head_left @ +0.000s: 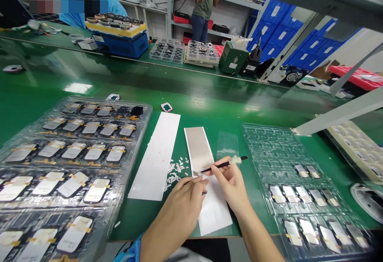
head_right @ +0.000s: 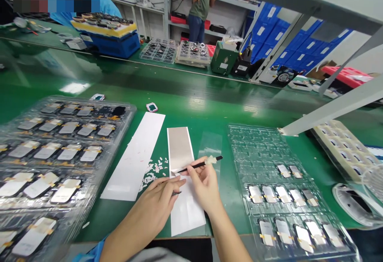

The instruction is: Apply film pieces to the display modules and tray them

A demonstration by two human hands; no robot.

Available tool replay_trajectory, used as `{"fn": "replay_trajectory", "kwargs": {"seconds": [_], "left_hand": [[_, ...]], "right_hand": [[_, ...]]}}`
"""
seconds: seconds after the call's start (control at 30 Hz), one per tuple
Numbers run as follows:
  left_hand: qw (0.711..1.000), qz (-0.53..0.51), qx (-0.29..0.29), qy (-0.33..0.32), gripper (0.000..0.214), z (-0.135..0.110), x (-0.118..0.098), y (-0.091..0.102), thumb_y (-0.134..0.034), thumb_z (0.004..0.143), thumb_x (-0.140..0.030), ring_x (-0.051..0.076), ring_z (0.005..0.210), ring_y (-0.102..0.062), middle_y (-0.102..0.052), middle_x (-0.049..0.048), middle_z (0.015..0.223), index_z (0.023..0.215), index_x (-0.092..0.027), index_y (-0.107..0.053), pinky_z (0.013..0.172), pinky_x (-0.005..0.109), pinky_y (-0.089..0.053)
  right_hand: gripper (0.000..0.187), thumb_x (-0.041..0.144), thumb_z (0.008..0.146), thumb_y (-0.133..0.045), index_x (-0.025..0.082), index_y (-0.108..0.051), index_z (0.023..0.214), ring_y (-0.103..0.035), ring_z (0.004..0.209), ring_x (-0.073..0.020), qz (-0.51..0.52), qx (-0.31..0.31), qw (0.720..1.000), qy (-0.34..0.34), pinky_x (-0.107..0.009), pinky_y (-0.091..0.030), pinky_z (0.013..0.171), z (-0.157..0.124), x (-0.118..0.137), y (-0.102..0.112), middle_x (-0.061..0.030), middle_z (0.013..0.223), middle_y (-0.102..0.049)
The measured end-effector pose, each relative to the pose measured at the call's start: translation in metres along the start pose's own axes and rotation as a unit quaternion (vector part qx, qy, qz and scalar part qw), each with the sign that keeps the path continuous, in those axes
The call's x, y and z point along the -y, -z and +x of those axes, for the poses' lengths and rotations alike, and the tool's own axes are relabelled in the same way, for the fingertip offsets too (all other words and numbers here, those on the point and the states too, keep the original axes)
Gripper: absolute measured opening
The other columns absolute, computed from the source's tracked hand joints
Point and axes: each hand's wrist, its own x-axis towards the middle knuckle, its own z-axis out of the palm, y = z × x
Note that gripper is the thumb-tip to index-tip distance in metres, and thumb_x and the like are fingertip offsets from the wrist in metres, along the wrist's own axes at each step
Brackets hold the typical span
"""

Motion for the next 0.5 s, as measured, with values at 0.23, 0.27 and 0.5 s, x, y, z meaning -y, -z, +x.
{"fn": "replay_trajectory", "kwargs": {"seconds": [0.23,0.27,0.5], "left_hand": [[0.974,-0.186,-0.047,0.123,0.015,-0.003,-0.006,0.013,-0.039,0.103,-0.016,0.024,0.117,-0.06,-0.064,0.0097,0.121,0.114,-0.023,-0.047,0.096,0.043,-0.048],[0.957,-0.234,-0.07,0.158,0.012,-0.003,-0.006,0.014,-0.038,0.104,-0.02,0.023,0.113,-0.062,-0.065,0.0088,0.118,0.113,-0.024,-0.046,0.094,0.041,-0.048],[0.797,-0.521,-0.159,0.261,0.016,0.009,-0.012,0.023,-0.038,0.106,-0.04,0.012,0.059,-0.05,-0.061,-0.0026,0.077,0.109,-0.024,-0.037,0.061,0.027,-0.041]], "right_hand": [[0.022,0.036,0.087,-0.073,0.023,-0.056,0.093,-0.075,0.075,-0.0172,0.036,-0.073,0.996,0.044,-0.029,-0.06,0.076,-0.008,0.01,0.008,-0.0015,0.086,-0.072],[0.021,0.035,0.088,-0.072,0.023,-0.056,0.093,-0.075,0.076,-0.0175,0.041,-0.087,0.993,0.062,-0.031,-0.061,0.076,-0.011,0.011,0.007,-0.0017,0.087,-0.071],[0.006,0.022,0.095,-0.06,0.024,-0.054,0.095,-0.074,0.082,-0.0188,0.038,-0.104,0.98,0.167,-0.029,-0.064,0.063,-0.034,0.018,-0.025,-0.0024,0.088,-0.065]]}}
